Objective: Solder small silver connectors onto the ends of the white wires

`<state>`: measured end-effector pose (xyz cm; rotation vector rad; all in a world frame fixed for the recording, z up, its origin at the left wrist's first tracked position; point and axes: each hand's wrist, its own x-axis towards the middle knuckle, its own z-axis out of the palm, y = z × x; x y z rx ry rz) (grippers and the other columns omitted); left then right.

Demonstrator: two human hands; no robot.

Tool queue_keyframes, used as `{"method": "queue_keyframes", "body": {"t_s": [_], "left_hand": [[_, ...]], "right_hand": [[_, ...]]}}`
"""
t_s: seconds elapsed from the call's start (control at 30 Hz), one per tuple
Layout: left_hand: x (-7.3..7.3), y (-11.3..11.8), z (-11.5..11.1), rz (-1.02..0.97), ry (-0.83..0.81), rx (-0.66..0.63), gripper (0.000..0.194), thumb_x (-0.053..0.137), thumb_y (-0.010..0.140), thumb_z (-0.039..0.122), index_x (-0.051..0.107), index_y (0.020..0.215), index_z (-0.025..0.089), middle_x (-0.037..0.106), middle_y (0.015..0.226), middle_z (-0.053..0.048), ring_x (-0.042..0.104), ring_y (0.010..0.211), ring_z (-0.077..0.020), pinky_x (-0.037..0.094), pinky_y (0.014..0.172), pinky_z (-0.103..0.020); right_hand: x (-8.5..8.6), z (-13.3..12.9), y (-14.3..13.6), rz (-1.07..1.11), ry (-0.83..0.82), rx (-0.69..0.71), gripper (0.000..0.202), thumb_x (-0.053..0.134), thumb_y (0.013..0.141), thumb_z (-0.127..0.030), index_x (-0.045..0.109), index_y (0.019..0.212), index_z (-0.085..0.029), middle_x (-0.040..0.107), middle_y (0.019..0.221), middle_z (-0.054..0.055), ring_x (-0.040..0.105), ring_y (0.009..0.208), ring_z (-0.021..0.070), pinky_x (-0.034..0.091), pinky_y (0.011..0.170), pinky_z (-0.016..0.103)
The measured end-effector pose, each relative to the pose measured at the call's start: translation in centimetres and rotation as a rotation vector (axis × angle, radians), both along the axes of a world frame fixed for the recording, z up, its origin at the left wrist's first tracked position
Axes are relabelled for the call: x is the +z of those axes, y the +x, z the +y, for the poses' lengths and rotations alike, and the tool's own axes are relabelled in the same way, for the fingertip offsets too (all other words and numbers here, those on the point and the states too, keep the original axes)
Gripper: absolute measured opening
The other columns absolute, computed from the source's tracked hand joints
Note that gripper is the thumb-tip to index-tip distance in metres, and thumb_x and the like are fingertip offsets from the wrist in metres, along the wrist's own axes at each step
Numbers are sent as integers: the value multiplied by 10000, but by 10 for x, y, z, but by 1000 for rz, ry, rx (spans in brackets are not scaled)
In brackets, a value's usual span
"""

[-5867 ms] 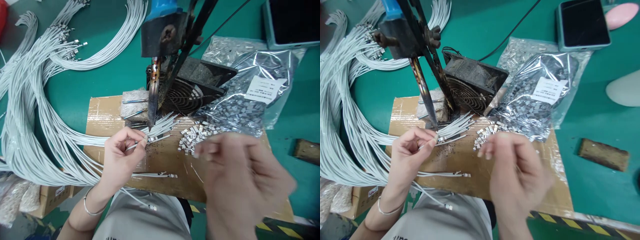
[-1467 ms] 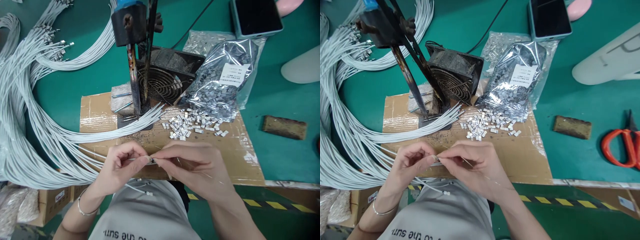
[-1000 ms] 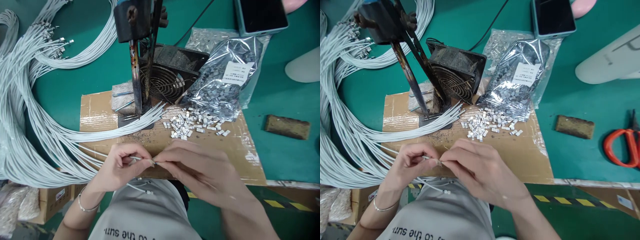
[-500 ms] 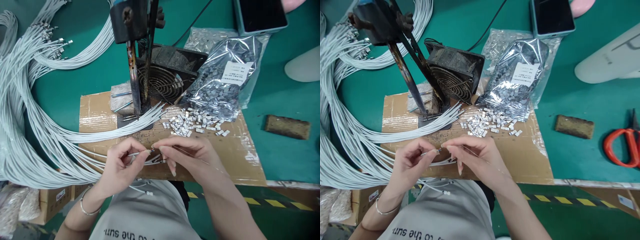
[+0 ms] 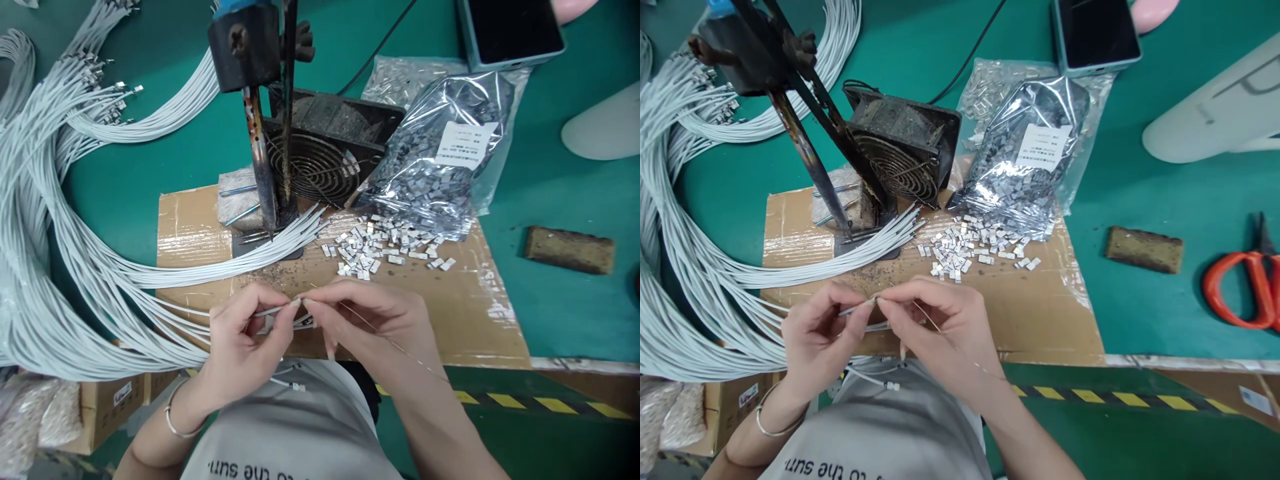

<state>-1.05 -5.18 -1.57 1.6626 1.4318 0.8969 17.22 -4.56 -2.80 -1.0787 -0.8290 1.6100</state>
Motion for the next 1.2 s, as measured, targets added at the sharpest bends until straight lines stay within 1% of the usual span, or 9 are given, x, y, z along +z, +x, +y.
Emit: {"method": "queue_keyframes", "body": {"t_s": [0.23, 0.33, 0.47, 0.6, 0.7, 0.83, 0.97, 1.07, 1.2], "left_hand": [[-1, 5, 1, 64, 187, -3, 143, 759, 949, 87, 700, 904, 209, 677, 710, 27, 441, 526, -87, 350, 478, -231], [-1, 9, 2, 58, 239, 4, 180, 763, 925, 69, 672, 856, 208, 603, 627, 64, 394, 480, -72, 299, 436, -214], [-1, 16, 0, -84, 25, 92, 291, 732, 1001, 151, 590, 753, 209, 450, 532, 95, 347, 448, -66, 261, 418, -198], [2, 23, 0, -378, -217, 156, 342, 679, 1071, 238, 576, 747, 206, 571, 535, 64, 485, 450, -73, 357, 443, -176], [6, 22, 4, -551, -330, 157, 302, 709, 1068, 277, 632, 787, 199, 637, 576, 47, 533, 472, -68, 393, 462, -156], [8, 14, 11, -729, -477, 183, 175, 806, 1012, 305, 721, 899, 202, 603, 604, 72, 394, 446, -33, 333, 443, -130], [6, 9, 17, -755, -515, 202, 190, 865, 956, 281, 761, 836, 177, 579, 594, 70, 310, 456, -16, 306, 445, -113], [5, 12, 19, -707, -475, 239, 147, 856, 939, 212, 783, 816, 176, 629, 623, 50, 387, 486, -21, 363, 482, -105], [6, 18, 20, -566, -356, 286, 130, 808, 922, 118, 777, 812, 180, 691, 656, 31, 516, 538, -38, 424, 516, -101]], "right_hand": [[4, 3, -2, 8, -48, -59, 66, 906, 829, -250, 872, 773, -250, 666, 590, -26, 546, 406, 75, 482, 367, 172], [2, 4, -5, 1, -85, -83, 88, 912, 785, -233, 849, 725, -222, 640, 533, -38, 549, 362, 82, 471, 324, 163], [-6, -2, -23, -10, -18, -202, 152, 871, 820, -242, 798, 691, -206, 622, 490, -54, 511, 298, 82, 424, 270, 168], [-14, -11, -44, -107, 100, -384, 150, 810, 877, -206, 792, 729, -214, 656, 556, -37, 531, 371, 82, 449, 317, 180], [-17, -13, -50, -189, 215, -447, 121, 792, 882, -136, 841, 817, -226, 688, 617, -17, 583, 474, 101, 493, 409, 206], [-18, -10, -45, -256, 319, -415, 212, 786, 887, -65, 872, 901, -258, 678, 635, -36, 596, 485, 95, 471, 430, 214], [-19, -9, -38, -313, 344, -362, 246, 781, 909, -57, 885, 974, -270, 710, 685, -20, 619, 509, 105, 490, 424, 215], [-16, -8, -33, -304, 310, -316, 273, 777, 921, -65, 902, 1017, -288, 738, 714, -10, 641, 522, 108, 527, 434, 211], [-8, -1, -26, -117, 162, -220, 281, 786, 905, -88, 920, 979, -324, 726, 674, -37, 635, 455, 75, 551, 429, 173]]}}
